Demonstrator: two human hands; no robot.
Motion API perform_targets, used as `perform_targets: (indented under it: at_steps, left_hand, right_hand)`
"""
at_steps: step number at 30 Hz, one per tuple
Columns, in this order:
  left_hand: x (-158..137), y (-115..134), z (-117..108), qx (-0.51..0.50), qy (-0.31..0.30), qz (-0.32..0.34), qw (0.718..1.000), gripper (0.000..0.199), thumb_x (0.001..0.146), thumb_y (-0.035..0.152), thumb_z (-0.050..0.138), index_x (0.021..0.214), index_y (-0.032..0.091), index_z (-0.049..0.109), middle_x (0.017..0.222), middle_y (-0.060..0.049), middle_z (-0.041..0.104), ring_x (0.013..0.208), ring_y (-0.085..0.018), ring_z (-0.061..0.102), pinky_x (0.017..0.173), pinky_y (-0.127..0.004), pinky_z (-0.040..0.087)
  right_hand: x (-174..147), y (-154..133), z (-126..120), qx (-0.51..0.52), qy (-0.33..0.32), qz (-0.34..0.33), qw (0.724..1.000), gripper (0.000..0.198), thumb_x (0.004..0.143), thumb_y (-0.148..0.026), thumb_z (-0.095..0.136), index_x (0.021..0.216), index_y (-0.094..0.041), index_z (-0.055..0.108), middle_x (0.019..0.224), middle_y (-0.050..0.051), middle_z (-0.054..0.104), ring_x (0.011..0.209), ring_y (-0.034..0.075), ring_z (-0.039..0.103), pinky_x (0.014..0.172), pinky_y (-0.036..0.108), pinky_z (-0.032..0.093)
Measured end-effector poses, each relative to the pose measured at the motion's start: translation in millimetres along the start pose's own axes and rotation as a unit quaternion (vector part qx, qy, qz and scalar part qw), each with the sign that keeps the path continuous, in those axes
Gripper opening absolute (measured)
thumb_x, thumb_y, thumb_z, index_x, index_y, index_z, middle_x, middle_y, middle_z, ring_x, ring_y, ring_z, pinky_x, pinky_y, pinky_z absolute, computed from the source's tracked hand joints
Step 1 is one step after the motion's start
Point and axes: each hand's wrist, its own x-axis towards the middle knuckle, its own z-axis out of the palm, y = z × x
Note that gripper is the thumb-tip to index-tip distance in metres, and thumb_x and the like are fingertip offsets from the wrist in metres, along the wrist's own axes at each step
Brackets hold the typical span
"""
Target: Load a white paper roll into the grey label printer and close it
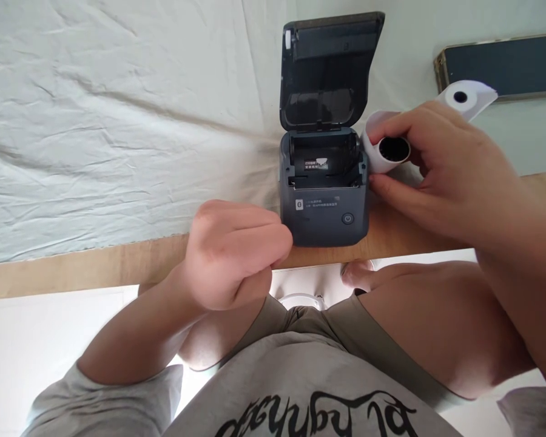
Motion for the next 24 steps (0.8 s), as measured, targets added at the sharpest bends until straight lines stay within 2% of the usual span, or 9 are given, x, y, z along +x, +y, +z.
perform_targets:
  at_steps: [2, 6, 9, 12, 14, 17, 19, 21, 24]
  left_hand:
    - [-1.4, -0.5, -0.2, 0.016, -0.007, -0.005, 1.000, 0.046, 0.064, -0.010, 0.051, 0.082, 0.026, 0.029, 0.067, 0.003, 0.032, 0.054, -0.017, 0.033, 0.053, -0.037, 0.025]
    - [-3.3, -0.9, 0.4, 0.039, -0.018, -0.007, 0.999, 0.048, 0.063, -0.010, 0.054, 0.082, 0.026, 0.028, 0.066, 0.003, 0.032, 0.054, -0.017, 0.034, 0.053, -0.036, 0.025]
    - [-4.5, -0.3, 1.1, 0.049, -0.021, -0.015, 0.998, 0.047, 0.065, -0.009, 0.056, 0.080, 0.026, 0.028, 0.065, 0.002, 0.036, 0.053, -0.018, 0.036, 0.053, -0.038, 0.028]
    - [-4.9, 0.4, 1.3, 0.046, -0.018, -0.017, 0.999, 0.046, 0.066, -0.008, 0.055, 0.080, 0.026, 0.029, 0.065, 0.002, 0.038, 0.053, -0.018, 0.036, 0.054, -0.039, 0.030]
    - [-3.9, 0.7, 1.1, 0.034, -0.010, -0.013, 0.999, 0.045, 0.065, -0.008, 0.054, 0.081, 0.026, 0.029, 0.065, 0.002, 0.036, 0.053, -0.018, 0.036, 0.053, -0.039, 0.028]
    - [-1.4, 1.2, 0.8, 0.009, 0.006, 0.001, 1.000, 0.044, 0.067, -0.009, 0.051, 0.082, 0.026, 0.029, 0.066, 0.002, 0.033, 0.053, -0.018, 0.034, 0.053, -0.038, 0.026]
    - [-0.3, 1.5, 0.6, 0.000, 0.013, 0.006, 1.000, 0.043, 0.067, -0.009, 0.050, 0.082, 0.025, 0.029, 0.066, 0.002, 0.032, 0.054, -0.018, 0.033, 0.054, -0.038, 0.026]
    - [-0.5, 1.6, 0.3, 0.009, 0.010, 0.003, 1.000, 0.044, 0.067, -0.009, 0.051, 0.082, 0.026, 0.028, 0.066, 0.002, 0.032, 0.053, -0.018, 0.033, 0.053, -0.038, 0.025]
    - [-2.5, 1.3, -0.3, 0.035, -0.011, -0.007, 0.999, 0.045, 0.067, -0.008, 0.053, 0.082, 0.026, 0.028, 0.065, 0.002, 0.034, 0.052, -0.018, 0.036, 0.053, -0.038, 0.027]
  right_hand:
    - [-0.4, 2.7, 0.9, -0.008, -0.001, 0.008, 1.000, 0.048, 0.098, -0.040, 0.065, 0.145, -0.030, 0.066, 0.135, 0.007, 0.071, 0.104, 0.012, 0.068, 0.096, 0.037, 0.067]
    - [-2.0, 9.4, 2.3, -0.014, -0.029, -0.004, 0.999, 0.053, 0.102, -0.043, 0.062, 0.154, -0.031, 0.059, 0.140, 0.009, 0.069, 0.106, 0.013, 0.068, 0.080, 0.031, 0.060]
    - [-2.2, 11.4, 1.1, -0.034, -0.011, -0.030, 0.999, 0.045, 0.101, -0.044, 0.064, 0.144, -0.029, 0.065, 0.144, 0.010, 0.067, 0.111, 0.014, 0.069, 0.090, 0.035, 0.066]
    - [-2.5, 8.5, 0.0, -0.035, 0.000, -0.010, 0.999, 0.046, 0.103, -0.039, 0.062, 0.149, -0.030, 0.063, 0.129, 0.008, 0.069, 0.109, 0.014, 0.070, 0.103, 0.041, 0.068]
    - [-2.9, 5.9, 0.7, -0.032, -0.002, 0.002, 0.999, 0.050, 0.103, -0.035, 0.060, 0.153, -0.032, 0.060, 0.125, 0.007, 0.070, 0.110, 0.015, 0.070, 0.101, 0.040, 0.068]
    - [-3.3, 4.2, 3.7, -0.026, 0.003, -0.006, 1.000, 0.048, 0.102, -0.038, 0.062, 0.150, -0.030, 0.064, 0.136, 0.010, 0.068, 0.108, 0.013, 0.069, 0.091, 0.035, 0.068]
    - [-3.7, 4.0, 5.5, -0.014, 0.015, -0.003, 1.000, 0.048, 0.103, -0.041, 0.063, 0.151, -0.031, 0.065, 0.143, 0.011, 0.068, 0.112, 0.014, 0.070, 0.099, 0.037, 0.071]
    - [-4.4, 4.0, 6.3, -0.003, 0.029, 0.010, 1.000, 0.053, 0.105, -0.038, 0.061, 0.158, -0.033, 0.060, 0.141, 0.009, 0.070, 0.110, 0.014, 0.069, 0.109, 0.042, 0.071]
    - [-4.9, 3.8, 7.0, -0.010, 0.024, 0.014, 1.000, 0.057, 0.104, -0.037, 0.062, 0.161, -0.035, 0.057, 0.136, 0.007, 0.072, 0.104, 0.012, 0.069, 0.107, 0.042, 0.070]
